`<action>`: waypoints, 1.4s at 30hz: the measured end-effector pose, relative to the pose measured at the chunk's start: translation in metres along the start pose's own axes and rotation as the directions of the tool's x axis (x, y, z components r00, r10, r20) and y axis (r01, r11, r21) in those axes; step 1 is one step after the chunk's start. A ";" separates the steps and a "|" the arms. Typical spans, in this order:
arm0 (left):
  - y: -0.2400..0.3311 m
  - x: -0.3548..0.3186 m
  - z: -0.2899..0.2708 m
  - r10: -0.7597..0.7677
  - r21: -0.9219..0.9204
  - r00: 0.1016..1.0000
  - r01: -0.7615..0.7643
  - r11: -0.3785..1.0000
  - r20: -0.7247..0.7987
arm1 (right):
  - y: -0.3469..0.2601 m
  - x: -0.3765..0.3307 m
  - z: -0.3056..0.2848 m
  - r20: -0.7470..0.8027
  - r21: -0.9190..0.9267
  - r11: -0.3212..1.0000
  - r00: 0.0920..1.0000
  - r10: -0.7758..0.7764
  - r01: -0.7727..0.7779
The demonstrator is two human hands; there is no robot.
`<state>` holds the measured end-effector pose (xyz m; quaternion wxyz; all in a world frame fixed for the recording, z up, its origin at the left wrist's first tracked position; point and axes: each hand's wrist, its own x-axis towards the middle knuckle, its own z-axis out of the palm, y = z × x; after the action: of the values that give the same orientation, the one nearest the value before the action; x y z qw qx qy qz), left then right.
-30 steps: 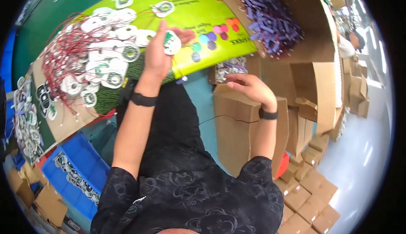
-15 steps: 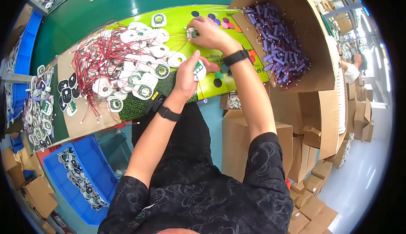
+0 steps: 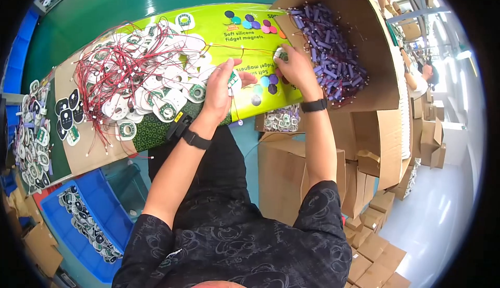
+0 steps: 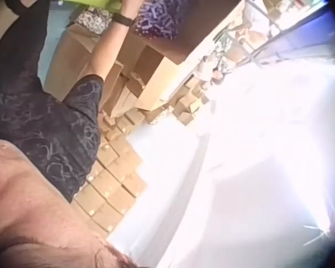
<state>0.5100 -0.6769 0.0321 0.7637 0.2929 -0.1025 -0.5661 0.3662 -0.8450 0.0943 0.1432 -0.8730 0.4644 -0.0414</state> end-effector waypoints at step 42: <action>0.003 -0.011 0.003 -0.040 0.334 0.945 -0.075 0.940 0.325 | -0.032 -0.012 -0.016 -0.202 0.979 -0.010 0.977 -0.061 0.202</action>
<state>0.5073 -0.6673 0.0387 0.6785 0.3218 -0.3271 -0.5736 0.3815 -0.8211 0.1195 0.6885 -0.5531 0.2221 -0.4132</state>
